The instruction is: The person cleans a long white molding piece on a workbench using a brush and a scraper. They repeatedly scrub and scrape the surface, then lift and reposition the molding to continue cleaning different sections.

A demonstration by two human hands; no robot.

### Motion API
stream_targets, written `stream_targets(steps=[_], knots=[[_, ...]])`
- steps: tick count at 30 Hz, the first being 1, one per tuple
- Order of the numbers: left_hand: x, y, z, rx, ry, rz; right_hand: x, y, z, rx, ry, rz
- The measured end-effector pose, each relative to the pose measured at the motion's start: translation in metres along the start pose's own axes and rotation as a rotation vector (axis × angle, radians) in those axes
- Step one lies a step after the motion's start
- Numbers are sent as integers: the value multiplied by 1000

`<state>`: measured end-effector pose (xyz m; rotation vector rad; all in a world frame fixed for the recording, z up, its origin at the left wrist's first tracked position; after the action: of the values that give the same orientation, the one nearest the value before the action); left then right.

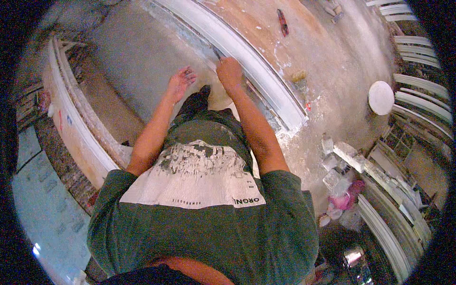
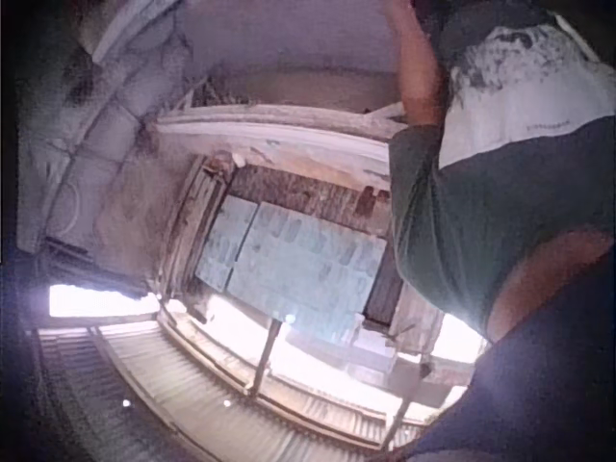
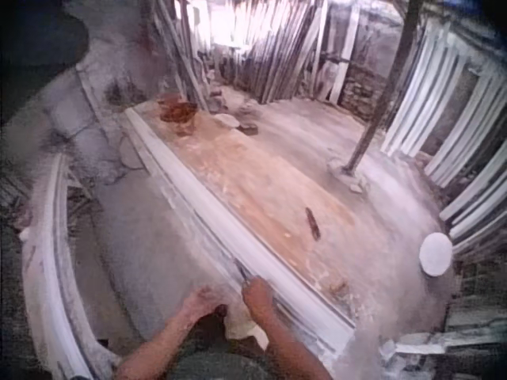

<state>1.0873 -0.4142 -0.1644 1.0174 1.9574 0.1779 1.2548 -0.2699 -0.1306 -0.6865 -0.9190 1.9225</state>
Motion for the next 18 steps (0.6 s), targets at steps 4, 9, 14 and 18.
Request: stream_targets(steps=[4,9,14,18], knots=[[17,-29,-52,6,-62,-36,-12,-52,28,-186,-209,-68],[43,-73,-89,17,-126,-41,35,-39,37,-358,-440,27],[67,-93,-115,-36,-162,-24,79,-33,77,-460,-415,137],[71,-89,-121,-31,-135,-13,60,-30,53,-459,-206,189]])
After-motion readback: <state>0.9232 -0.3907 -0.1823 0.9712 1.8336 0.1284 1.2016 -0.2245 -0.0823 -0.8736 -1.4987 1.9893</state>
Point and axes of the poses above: each hand's wrist, its own x-axis towards the middle knuckle, its own y-axis out of the palm, z = x × y, the point moved 1 cm from there along x, towards the middle knuckle, and after that the axes turned 3 degrees about -y, right-handed, at the moved point
